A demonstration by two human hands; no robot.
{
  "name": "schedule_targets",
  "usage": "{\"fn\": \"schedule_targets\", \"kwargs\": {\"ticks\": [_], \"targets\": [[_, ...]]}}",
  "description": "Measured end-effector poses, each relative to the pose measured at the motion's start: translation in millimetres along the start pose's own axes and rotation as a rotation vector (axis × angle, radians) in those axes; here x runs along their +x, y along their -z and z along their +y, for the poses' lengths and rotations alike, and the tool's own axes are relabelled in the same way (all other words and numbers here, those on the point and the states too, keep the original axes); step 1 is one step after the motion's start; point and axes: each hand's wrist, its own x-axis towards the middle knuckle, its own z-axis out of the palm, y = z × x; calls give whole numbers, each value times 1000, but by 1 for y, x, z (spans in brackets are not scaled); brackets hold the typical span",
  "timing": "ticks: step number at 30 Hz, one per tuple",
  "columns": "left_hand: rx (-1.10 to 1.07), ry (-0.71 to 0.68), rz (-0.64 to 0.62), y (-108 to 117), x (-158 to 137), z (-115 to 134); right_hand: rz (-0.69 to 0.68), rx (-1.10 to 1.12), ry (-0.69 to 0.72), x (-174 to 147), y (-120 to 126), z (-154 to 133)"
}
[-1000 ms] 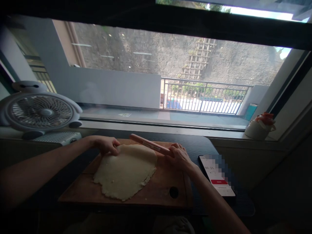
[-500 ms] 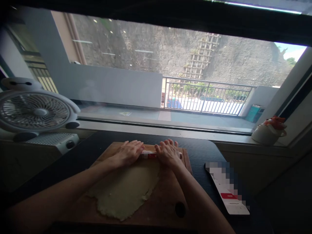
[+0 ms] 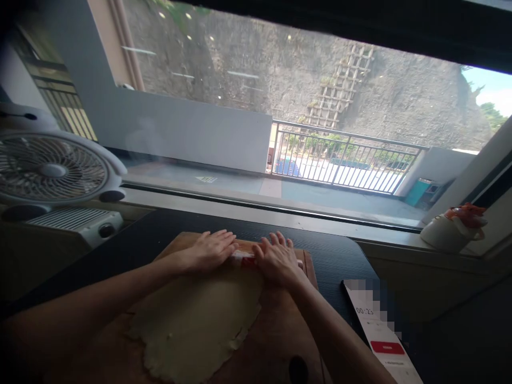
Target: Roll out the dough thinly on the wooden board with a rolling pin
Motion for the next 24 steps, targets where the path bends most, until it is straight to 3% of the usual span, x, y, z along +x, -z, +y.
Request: {"fn": "schedule_targets", "kwargs": {"ticks": [3, 6, 10, 14, 17, 20, 24], "targets": [[-3, -94, -17, -3, -29, 3, 37, -7, 56, -37, -3, -9], [-13, -112, -17, -4, -37, 3, 46, -7, 63, -49, -4, -12], [6, -79, 44, -3, -4, -1, 46, -12, 31, -17, -2, -3], [3, 91, 153, 4, 47, -8, 52, 13, -91, 36, 0, 12], [3, 165, 209, 12, 70, -13, 44, 28, -162, 64, 2, 20], [0, 179, 197, 14, 69, -12, 29, 25, -176, 66, 3, 21], [-24, 119, 94, 6, 37, -8, -20, 31, -108, 28, -1, 11]]}}
